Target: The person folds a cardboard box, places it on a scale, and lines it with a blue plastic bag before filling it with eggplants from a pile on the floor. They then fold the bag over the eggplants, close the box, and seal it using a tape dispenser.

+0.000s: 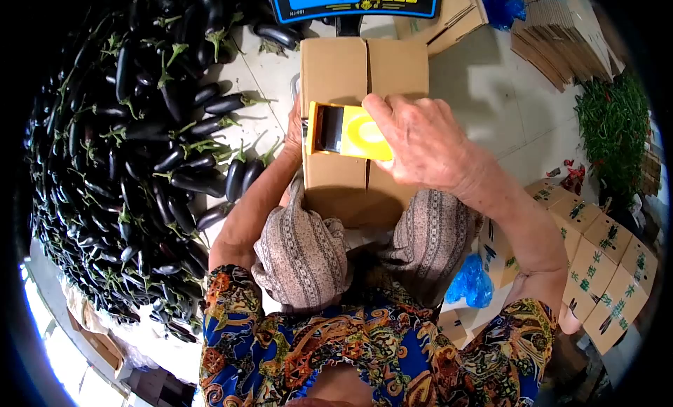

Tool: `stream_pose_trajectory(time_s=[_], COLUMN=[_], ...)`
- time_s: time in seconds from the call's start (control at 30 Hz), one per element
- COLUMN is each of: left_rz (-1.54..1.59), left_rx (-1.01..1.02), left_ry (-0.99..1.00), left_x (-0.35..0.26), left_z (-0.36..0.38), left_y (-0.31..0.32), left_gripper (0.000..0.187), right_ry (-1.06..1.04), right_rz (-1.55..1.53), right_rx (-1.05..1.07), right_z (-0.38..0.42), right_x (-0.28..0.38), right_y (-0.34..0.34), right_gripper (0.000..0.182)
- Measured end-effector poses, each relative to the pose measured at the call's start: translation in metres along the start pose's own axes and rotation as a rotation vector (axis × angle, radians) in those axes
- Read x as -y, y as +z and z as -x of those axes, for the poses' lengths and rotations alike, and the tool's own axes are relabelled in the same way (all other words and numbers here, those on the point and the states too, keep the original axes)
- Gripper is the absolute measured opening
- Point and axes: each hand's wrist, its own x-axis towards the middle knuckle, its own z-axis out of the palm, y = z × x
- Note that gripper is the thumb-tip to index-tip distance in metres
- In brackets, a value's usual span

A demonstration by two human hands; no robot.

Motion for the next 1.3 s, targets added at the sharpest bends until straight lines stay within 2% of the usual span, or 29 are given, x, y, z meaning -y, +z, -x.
stream_pose_trajectory(time_s=[0.03,0.1,0.13,0.17,0.23,0.3,0.33,0.37,0.43,0.47,0.57,0.63,0.67,0.77,0.87,0.97,1.0,1.23,1.3], left_rz=[-0.022,0.025,0.074,0.11,-0.321,-0.549,-0.799,-0.949,-1.132,-1.116,-1.189,-1.195,-1.206,-1.214,-1.189,-1.178,-1.15,-1.147,-1.092], left_rx=[-0.031,-0.102,-0.139,-0.102,-0.116,0.163,0.144,0.091,0.285,0.267,0.319,0.29,0.294,0.289,0.267,0.255,0.268,0.233,0.244], left_ry=[-0.064,-0.124,-0.153,-0.036,0.521,0.638,0.798,0.836,0.672,0.769,0.702,0.763,0.756,0.758,0.797,0.813,0.806,0.798,0.756], left_x=[0.025,-0.033,-0.099,-0.126,-0.18,-0.193,-0.199,-0.204,-0.215,-0.208,-0.209,-0.205,-0.205,-0.201,-0.197,-0.2,-0.202,-0.194,-0.199], left_z=[0.001,-0.005,-0.009,-0.019,-0.043,-0.066,-0.068,-0.07,-0.069,-0.076,-0.078,-0.077,-0.077,-0.078,-0.077,-0.075,-0.072,-0.074,-0.076], left_y=[-0.002,-0.015,-0.024,-0.03,-0.032,-0.025,-0.016,-0.01,-0.009,-0.008,-0.002,-0.005,-0.005,-0.007,-0.01,-0.012,-0.011,-0.015,-0.017], left_gripper=[0.058,0.056,0.055,0.051,0.051,0.059,0.067,0.066,0.069,0.066,0.061,0.062,0.062,0.063,0.061,0.059,0.059,0.064,0.062], right_ry=[-0.003,0.001,0.005,0.007,-0.01,-0.034,-0.022,-0.008,0.004,-0.002,-0.057,-0.052,-0.021,-0.029,-0.046,-0.097,-0.02,0.059,0.152], right_rz=[-0.019,-0.067,-0.071,-0.076,-0.072,-0.056,-0.044,-0.033,-0.019,-0.014,0.046,0.037,0.055,0.035,-0.016,0.001,-0.036,-0.116,-0.147], right_rx=[-0.016,-0.034,-0.023,-0.015,-0.043,-0.097,-0.073,-0.046,-0.019,-0.023,-0.082,-0.059,-0.041,-0.007,-0.005,-0.064,0.048,0.003,0.045], right_z=[-0.001,0.0,0.001,0.0,0.001,0.001,0.002,0.002,0.002,0.001,0.002,0.0,0.005,0.003,0.004,0.022,0.026,0.09,0.112], right_x=[-0.001,-0.002,-0.002,-0.001,0.0,-0.001,-0.001,-0.002,-0.002,-0.002,0.002,0.001,0.003,0.002,-0.005,-0.022,-0.024,-0.081,-0.103], right_y=[0.003,0.011,0.01,0.008,0.007,0.01,0.01,0.011,0.015,0.016,0.016,0.017,0.014,0.011,0.012,0.01,0.007,0.021,0.033], right_gripper=[0.054,0.054,0.052,0.051,0.049,0.046,0.045,0.043,0.042,0.041,0.043,0.045,0.067,0.067,0.053,0.05,0.052,0.062,0.062])
